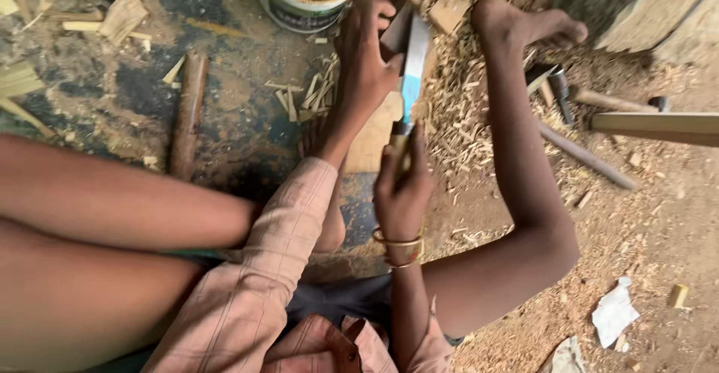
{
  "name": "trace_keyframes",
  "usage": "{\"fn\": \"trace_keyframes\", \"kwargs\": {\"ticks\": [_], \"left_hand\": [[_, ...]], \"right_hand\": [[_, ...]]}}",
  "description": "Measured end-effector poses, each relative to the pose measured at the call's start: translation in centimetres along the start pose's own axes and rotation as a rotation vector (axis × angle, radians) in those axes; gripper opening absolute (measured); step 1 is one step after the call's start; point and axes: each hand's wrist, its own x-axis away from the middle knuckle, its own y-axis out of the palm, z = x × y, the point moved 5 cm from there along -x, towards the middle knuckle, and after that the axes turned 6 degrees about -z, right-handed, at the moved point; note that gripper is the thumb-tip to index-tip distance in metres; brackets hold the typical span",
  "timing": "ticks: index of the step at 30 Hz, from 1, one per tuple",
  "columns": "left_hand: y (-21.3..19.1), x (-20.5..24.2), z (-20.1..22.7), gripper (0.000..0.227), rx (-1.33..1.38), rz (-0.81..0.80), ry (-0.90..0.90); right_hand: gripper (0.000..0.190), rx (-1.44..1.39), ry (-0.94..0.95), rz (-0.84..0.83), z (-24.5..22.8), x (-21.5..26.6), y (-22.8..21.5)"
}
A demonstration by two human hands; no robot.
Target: The person is sitting on the floor and using a chisel to carve a small piece of wood. They repeatedly strike the chisel with a mallet to shape the wood, creating wood shavings.
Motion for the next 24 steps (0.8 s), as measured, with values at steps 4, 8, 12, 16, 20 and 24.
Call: {"fn": "trace_keyframes", "kwargs": {"ticks": [4, 8, 12, 16, 20, 24], "left_hand": [[0.1, -0.4, 0.2, 0.056, 0.035, 0.01, 0.038], [0.2, -0.4, 0.2, 0.041, 0.022, 0.017, 0.083], [0.7, 0.6, -0.3, 0.025, 0.06, 0.002, 0.052], [0.9, 0.5, -1.1, 0.019, 0.053, 0.056, 0.11], [0.4, 1.4, -1.8, 0.016, 0.111, 0.069, 0.061], [-0.2, 1.4, -1.1, 0.013, 0.092, 0.04, 0.048]], "right_hand": [[0.058, -0.608, 0.183, -0.088, 0.6, 1.1, -2.4], [0.059, -0.445, 0.128, -0.047, 0.8, 2.7, -3.7], [0.062, -0.473, 0.192, -0.065, 1.9, 4.8, -3.9], [0.065, -0.416, 0.244, -0.08, 2.6, 5.4, -3.2], [0.065, -0.386, 0.194, -0.08, 3.0, 5.3, -3.0], [0.065, -0.295, 0.168, -0.082, 3.7, 4.6, -2.3]]}}
